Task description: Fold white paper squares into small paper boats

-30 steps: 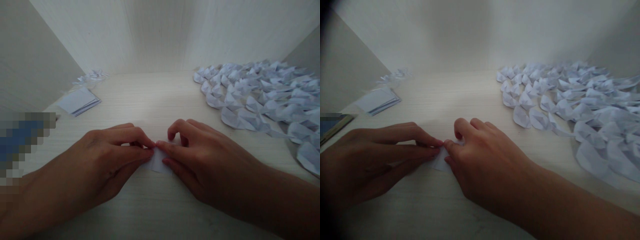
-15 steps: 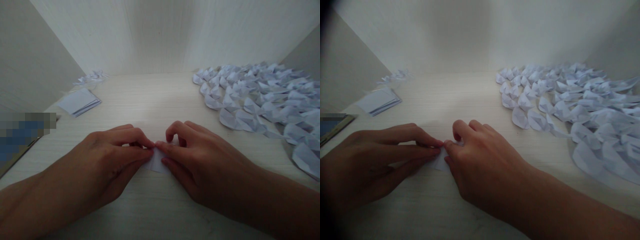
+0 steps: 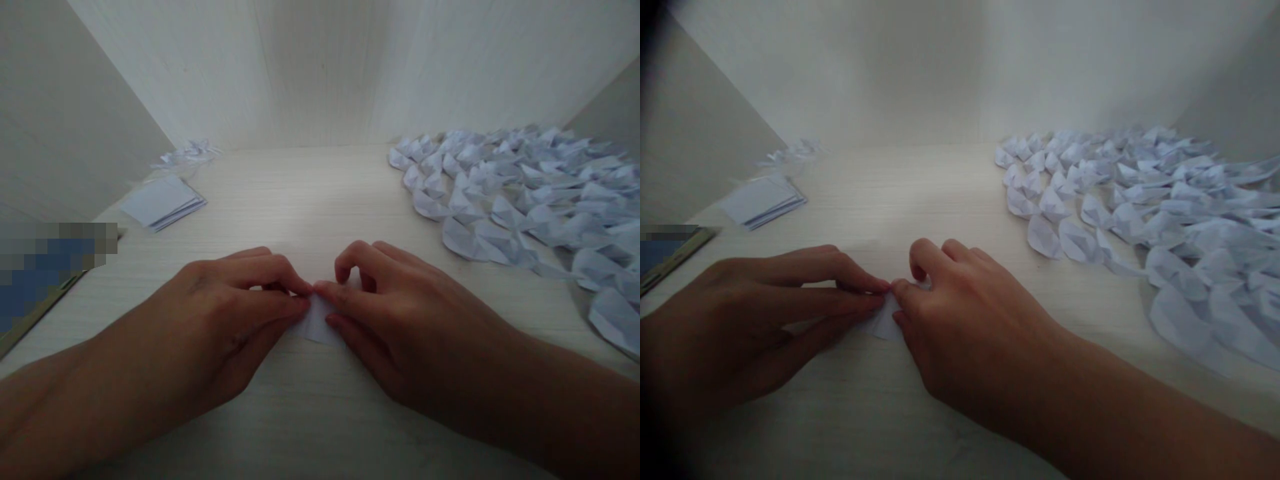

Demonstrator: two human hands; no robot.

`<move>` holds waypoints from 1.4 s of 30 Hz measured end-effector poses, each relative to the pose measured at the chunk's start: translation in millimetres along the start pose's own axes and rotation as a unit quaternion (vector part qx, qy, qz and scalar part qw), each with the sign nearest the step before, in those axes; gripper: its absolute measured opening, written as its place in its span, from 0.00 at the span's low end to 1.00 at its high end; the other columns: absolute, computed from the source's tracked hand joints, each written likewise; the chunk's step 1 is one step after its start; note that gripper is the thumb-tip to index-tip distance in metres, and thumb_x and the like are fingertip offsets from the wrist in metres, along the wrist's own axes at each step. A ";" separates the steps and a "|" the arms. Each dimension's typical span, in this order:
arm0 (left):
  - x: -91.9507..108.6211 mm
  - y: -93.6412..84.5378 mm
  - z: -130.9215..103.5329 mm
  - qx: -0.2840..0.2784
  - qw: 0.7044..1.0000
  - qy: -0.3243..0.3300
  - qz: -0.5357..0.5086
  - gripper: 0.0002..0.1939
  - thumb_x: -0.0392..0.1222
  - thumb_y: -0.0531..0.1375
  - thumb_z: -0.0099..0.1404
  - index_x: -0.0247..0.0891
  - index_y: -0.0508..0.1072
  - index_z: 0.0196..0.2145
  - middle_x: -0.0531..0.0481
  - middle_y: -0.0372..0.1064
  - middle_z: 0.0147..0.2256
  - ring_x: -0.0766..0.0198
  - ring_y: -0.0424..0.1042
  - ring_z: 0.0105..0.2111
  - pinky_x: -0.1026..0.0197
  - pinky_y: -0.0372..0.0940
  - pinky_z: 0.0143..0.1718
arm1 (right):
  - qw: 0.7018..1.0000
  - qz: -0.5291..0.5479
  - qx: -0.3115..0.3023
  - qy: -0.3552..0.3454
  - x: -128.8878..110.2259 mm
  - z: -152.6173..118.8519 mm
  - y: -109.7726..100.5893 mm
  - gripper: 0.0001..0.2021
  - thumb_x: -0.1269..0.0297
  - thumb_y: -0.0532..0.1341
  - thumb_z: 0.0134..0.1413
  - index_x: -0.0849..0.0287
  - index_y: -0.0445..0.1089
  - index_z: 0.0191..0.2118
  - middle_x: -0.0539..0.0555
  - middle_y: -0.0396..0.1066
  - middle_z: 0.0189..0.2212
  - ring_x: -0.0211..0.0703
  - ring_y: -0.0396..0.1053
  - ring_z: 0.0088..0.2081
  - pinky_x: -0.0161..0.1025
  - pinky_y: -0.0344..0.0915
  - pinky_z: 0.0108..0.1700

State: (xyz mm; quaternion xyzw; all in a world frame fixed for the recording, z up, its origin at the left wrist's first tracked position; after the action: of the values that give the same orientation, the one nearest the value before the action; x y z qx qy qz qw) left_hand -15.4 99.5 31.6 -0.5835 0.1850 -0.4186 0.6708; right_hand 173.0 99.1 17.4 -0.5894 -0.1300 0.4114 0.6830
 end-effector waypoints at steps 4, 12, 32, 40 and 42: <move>1.0 0.1 1.0 -0.005 1.000 -0.003 0.003 0.13 0.34 0.56 0.71 0.43 0.81 0.42 0.50 0.76 0.40 0.67 0.75 0.34 0.67 0.70 0.36 | 1.000 -0.008 0.002 -0.006 -0.1 0.2 -0.2 0.09 0.70 0.58 0.66 0.59 0.77 0.40 0.57 0.70 0.37 0.42 0.65 0.35 0.41 0.64 0.38; 15.7 2.3 -2.6 -0.023 0.997 -0.002 0.074 0.15 0.41 0.53 0.75 0.42 0.80 0.47 0.48 0.80 0.43 0.57 0.78 0.42 0.51 0.71 0.54 | 0.999 -0.037 -0.006 -0.007 -0.5 0.8 -2.1 0.09 0.67 0.59 0.66 0.58 0.78 0.40 0.58 0.70 0.37 0.43 0.64 0.34 0.41 0.63 0.37; 12.6 -7.5 -24.6 -0.065 0.993 -0.037 0.093 0.25 0.59 0.63 0.67 0.49 0.75 0.57 0.48 0.77 0.53 0.51 0.75 0.55 0.41 0.53 0.70 | 0.999 -0.042 -0.003 -0.014 1.0 2.7 -4.3 0.08 0.68 0.61 0.64 0.55 0.79 0.41 0.58 0.72 0.37 0.45 0.68 0.36 0.42 0.66 0.39; 6.4 -5.5 9.1 0.006 0.998 0.031 0.052 0.15 0.40 0.55 0.75 0.41 0.81 0.36 0.49 0.80 0.39 0.60 0.78 0.39 0.49 0.71 0.57 | 0.999 -0.024 0.028 -0.033 2.0 0.8 -2.1 0.10 0.71 0.62 0.63 0.56 0.78 0.47 0.58 0.76 0.41 0.47 0.71 0.40 0.45 0.71 0.45; 9.0 -3.8 7.3 -0.001 0.998 0.026 0.060 0.14 0.40 0.55 0.74 0.40 0.81 0.38 0.47 0.79 0.40 0.58 0.77 0.40 0.51 0.73 0.53 | 0.999 -0.008 0.035 -0.023 4.4 0.5 -2.5 0.14 0.71 0.61 0.63 0.55 0.76 0.52 0.58 0.77 0.42 0.48 0.71 0.41 0.47 0.71 0.45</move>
State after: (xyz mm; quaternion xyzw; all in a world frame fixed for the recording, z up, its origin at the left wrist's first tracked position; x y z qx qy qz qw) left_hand -6.1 97.1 39.2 -0.5614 0.2375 -0.3925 0.6888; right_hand 176.4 102.7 18.4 -0.5544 -0.1363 0.4234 0.7034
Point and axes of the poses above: each hand's wrist, its own z-axis towards the middle knuckle, its own y-axis out of the palm, x = y × z, the point moved 3 cm from there along z, towards the middle knuckle
